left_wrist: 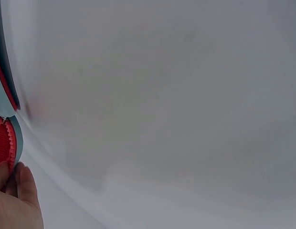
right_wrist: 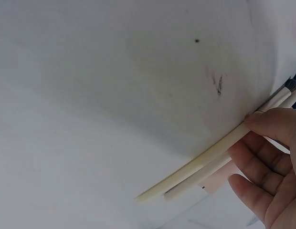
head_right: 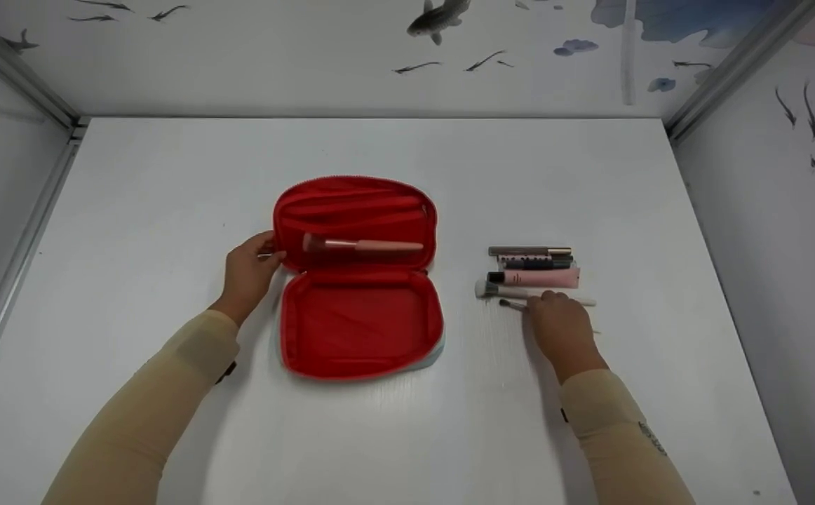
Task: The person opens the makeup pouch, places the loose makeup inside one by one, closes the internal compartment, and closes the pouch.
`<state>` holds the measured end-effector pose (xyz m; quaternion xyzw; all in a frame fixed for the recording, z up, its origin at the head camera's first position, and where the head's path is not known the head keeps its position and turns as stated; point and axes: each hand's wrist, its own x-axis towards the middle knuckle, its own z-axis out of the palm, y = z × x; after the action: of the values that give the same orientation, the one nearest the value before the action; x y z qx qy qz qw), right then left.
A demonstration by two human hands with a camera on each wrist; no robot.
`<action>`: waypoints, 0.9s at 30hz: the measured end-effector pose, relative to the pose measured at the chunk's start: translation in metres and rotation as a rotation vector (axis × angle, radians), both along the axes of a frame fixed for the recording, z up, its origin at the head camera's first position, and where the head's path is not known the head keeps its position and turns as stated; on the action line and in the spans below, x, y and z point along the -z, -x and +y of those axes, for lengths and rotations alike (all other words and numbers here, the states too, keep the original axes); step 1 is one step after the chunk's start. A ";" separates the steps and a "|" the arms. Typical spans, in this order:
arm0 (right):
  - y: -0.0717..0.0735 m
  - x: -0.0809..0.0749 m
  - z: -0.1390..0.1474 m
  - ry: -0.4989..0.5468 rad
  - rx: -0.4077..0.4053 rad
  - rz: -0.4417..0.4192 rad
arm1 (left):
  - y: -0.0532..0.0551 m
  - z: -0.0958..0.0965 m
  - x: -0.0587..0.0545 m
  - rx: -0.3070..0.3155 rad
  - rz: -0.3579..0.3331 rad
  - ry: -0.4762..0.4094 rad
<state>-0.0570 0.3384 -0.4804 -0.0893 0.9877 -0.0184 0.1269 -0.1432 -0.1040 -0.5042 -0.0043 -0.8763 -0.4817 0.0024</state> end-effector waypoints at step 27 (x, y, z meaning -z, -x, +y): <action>0.010 -0.030 -0.020 0.225 -0.031 0.211 | 0.000 0.000 0.000 0.009 0.028 0.001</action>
<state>-0.0673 0.3183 -0.4508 -0.1197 0.9858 -0.1175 0.0121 -0.1427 -0.1044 -0.5037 -0.0149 -0.8763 -0.4814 0.0127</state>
